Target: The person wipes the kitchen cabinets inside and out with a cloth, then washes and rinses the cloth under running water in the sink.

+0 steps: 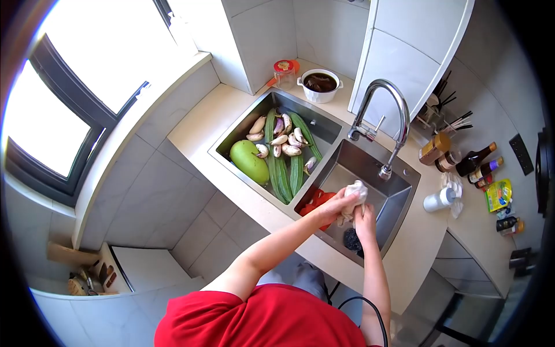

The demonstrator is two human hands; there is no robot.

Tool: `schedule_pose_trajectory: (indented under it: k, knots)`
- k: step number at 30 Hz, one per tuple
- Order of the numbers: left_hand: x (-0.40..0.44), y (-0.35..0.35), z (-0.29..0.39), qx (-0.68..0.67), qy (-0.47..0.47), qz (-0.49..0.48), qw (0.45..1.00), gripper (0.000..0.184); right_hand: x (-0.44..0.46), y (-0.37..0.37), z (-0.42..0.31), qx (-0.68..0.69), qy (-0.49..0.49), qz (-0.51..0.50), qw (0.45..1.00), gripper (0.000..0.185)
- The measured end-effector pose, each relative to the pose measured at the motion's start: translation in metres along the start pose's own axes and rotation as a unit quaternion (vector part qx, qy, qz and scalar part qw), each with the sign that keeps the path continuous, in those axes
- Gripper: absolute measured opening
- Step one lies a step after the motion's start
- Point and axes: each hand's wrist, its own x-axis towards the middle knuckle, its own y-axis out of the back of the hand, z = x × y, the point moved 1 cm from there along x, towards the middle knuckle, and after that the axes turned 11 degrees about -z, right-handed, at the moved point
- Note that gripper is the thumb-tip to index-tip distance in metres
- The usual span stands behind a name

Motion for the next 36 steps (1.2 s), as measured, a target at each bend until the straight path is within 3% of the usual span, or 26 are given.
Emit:
schedule_pose_trajectory:
  k: [2,3,4,6,7,8,9,10,13,15,17,18,19,21,22,23,24,25,26,27,29,30,31,33,35,36]
  knots:
    - [-0.011,0.0,0.002,0.115,-0.049,0.059,0.99,0.056,-0.006,-0.013,-0.002,-0.14,0.103,0.103,0.979,0.036]
    - [-0.013,0.003,0.003,0.146,-0.063,0.069,0.985,0.053,-0.008,-0.017,-0.002,-0.147,0.073,0.128,0.978,0.034]
    - [-0.022,0.003,0.014,0.216,-0.086,0.081,0.969,0.047,-0.015,-0.013,-0.029,0.061,-0.044,0.111,0.991,0.034]
    - [-0.045,0.01,0.043,0.266,-0.03,-0.044,0.963,0.035,-0.02,-0.009,-0.047,0.264,-0.028,0.195,0.944,0.031]
    - [-0.062,0.008,0.058,0.319,0.027,-0.026,0.947,0.034,-0.033,0.0,-0.073,0.338,-0.12,0.158,0.92,0.027]
    - [-0.074,0.017,0.064,0.336,0.066,0.006,0.939,0.035,-0.038,0.003,-0.073,0.411,-0.086,0.107,0.901,0.025]
    - [-0.078,0.044,0.055,0.283,0.017,-0.024,0.959,0.038,-0.043,0.0,-0.07,0.445,-0.084,0.056,0.89,0.024]
    - [-0.108,0.026,0.084,0.314,0.071,-0.035,0.946,0.039,-0.049,-0.008,-0.069,0.434,-0.095,0.033,0.895,0.025]
    - [-0.156,0.032,0.109,0.461,0.123,-0.068,0.876,0.035,-0.08,-0.04,-0.083,0.328,-0.117,0.016,0.937,0.026]
    - [-0.179,0.029,0.121,0.396,0.19,-0.097,0.893,0.036,-0.107,-0.063,-0.106,0.293,-0.14,0.051,0.944,0.029]
    - [-0.188,0.039,0.116,0.435,0.183,-0.1,0.876,0.038,-0.124,-0.082,-0.102,0.268,-0.157,0.028,0.95,0.031]
    - [-0.192,0.038,0.112,0.496,0.188,-0.108,0.841,0.04,-0.122,-0.097,-0.078,0.23,-0.065,0.032,0.971,0.031]
    - [-0.202,0.034,0.108,0.496,0.198,-0.121,0.837,0.04,-0.127,-0.108,-0.081,0.187,0.026,0.038,0.981,0.032]
    - [-0.214,0.025,0.101,0.363,0.203,-0.115,0.902,0.032,-0.16,-0.113,-0.091,0.337,-0.011,0.03,0.941,0.031]
    - [-0.215,0.032,0.092,0.325,0.198,-0.136,0.915,0.037,-0.168,-0.12,-0.075,0.201,0.005,0.07,0.977,0.029]
    - [-0.21,0.056,0.082,0.431,0.279,-0.141,0.847,0.041,-0.176,-0.128,-0.058,0.06,0.017,0.105,0.993,0.028]
    - [-0.22,0.047,0.075,0.41,0.271,-0.167,0.855,0.04,-0.188,-0.133,-0.058,-0.044,0.021,0.143,0.989,0.022]
    - [-0.232,0.037,0.069,0.389,0.259,-0.192,0.863,0.04,-0.199,-0.135,-0.067,-0.033,0.082,0.199,0.976,0.017]
    - [-0.235,0.033,0.063,0.39,0.262,-0.201,0.859,0.04,-0.209,-0.137,-0.074,0.134,0.07,0.2,0.968,0.015]
    - [-0.239,0.031,0.058,0.321,0.254,-0.196,0.891,0.037,-0.218,-0.14,-0.077,0.3,0.059,0.195,0.932,0.014]
    - [-0.249,0.032,0.046,0.249,0.258,-0.191,0.914,0.035,-0.228,-0.154,-0.062,0.182,-0.011,0.2,0.963,0.013]
    - [-0.247,0.037,0.036,0.416,0.221,-0.207,0.858,0.035,-0.233,-0.16,-0.049,0.122,-0.019,0.153,0.98,0.013]
    - [-0.241,0.037,0.028,0.57,0.17,-0.219,0.774,0.034,-0.242,-0.162,-0.068,0.141,-0.027,0.17,0.975,0.02]
    - [-0.237,0.021,0.013,0.629,-0.058,-0.276,0.725,0.031,-0.28,-0.15,-0.109,0.031,-0.012,0.154,0.988,0.027]
    - [-0.247,0.002,-0.002,0.633,-0.129,-0.176,0.743,0.027,-0.295,-0.164,-0.09,-0.008,0.013,0.193,0.981,0.027]
    - [-0.25,-0.004,-0.015,0.647,-0.023,-0.155,0.746,0.024,-0.301,-0.171,-0.069,-0.059,-0.044,0.156,0.985,0.026]
